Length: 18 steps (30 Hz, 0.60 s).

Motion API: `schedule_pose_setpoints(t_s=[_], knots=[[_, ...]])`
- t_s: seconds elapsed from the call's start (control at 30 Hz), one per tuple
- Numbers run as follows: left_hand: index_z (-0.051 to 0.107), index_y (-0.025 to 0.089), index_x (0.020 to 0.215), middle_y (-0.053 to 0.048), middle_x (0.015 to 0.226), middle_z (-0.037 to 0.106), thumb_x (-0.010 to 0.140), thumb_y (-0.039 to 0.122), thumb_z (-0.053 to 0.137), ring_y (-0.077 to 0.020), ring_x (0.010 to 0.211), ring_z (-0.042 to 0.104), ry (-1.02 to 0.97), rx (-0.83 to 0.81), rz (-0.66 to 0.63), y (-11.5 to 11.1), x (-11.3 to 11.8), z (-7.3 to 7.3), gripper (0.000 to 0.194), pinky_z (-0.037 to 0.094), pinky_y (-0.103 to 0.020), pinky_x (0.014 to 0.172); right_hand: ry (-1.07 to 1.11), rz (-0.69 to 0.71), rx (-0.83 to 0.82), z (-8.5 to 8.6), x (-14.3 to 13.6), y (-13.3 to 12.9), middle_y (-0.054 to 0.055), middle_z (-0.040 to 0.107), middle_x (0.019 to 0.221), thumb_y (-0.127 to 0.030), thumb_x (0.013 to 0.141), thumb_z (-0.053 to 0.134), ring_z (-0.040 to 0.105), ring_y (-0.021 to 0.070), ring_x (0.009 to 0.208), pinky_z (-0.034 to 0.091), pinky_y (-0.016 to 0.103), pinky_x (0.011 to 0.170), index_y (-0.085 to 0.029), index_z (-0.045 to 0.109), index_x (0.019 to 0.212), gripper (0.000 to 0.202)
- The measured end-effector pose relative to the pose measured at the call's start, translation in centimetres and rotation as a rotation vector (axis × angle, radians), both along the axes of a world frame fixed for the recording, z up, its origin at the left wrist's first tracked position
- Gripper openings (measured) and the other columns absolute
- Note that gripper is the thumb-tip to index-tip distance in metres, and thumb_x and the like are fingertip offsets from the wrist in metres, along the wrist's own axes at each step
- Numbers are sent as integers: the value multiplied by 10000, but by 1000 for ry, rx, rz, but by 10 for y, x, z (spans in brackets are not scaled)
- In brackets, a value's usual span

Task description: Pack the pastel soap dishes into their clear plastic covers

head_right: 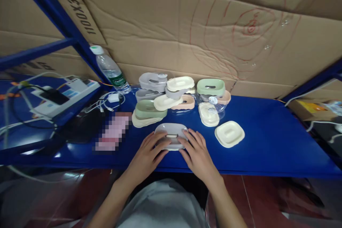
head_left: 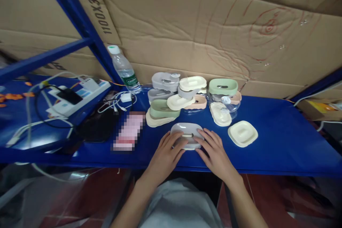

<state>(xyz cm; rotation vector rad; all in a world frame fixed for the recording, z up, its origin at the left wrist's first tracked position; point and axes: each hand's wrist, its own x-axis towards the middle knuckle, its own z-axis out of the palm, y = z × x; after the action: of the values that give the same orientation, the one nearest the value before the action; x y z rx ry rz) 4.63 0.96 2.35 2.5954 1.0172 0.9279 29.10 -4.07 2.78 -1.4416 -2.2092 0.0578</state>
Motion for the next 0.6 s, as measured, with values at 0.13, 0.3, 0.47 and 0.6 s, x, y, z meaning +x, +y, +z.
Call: schedule_pose_setpoints(t_s=[0.13, 0.3, 0.47, 0.6], knots=[[679, 304, 1381, -85, 1378, 727, 1054, 180, 578, -252, 1314, 686, -18, -11, 19, -2, -16, -7, 365, 479, -546, 1227, 3, 57, 32, -4, -6, 8, 96, 570, 1600, -264, 1076, 563, 456, 321, 1542, 459, 607, 1204, -284, 630, 1433, 363], [689, 300, 1385, -87, 1418, 714, 1055, 195, 591, -263, 1357, 660, 20, 27, -7, -5, -14, -8, 360, 489, -545, 1215, -71, 21, 47, -5, -7, 1, 93, 571, 1599, -261, 1085, 554, 454, 337, 1535, 434, 628, 1201, -288, 633, 1436, 361], [649, 322, 1438, -97, 1482, 671, 1057, 222, 578, -287, 1376, 630, 24, 158, 121, 23, -34, 27, 400, 474, -558, 1199, -67, 3, 30, -2, -7, 0, 123, 455, 1685, -331, 1094, 556, 401, 344, 1570, 449, 626, 1193, -315, 528, 1567, 474], [664, 262, 1420, -136, 1561, 602, 1052, 329, 584, -366, 1449, 554, 70, 250, 283, 69, -51, 60, 383, 401, -628, 1219, -45, -23, 30, -2, -7, 1, 130, 434, 1695, -345, 1095, 552, 412, 337, 1563, 455, 605, 1199, -317, 502, 1591, 499]])
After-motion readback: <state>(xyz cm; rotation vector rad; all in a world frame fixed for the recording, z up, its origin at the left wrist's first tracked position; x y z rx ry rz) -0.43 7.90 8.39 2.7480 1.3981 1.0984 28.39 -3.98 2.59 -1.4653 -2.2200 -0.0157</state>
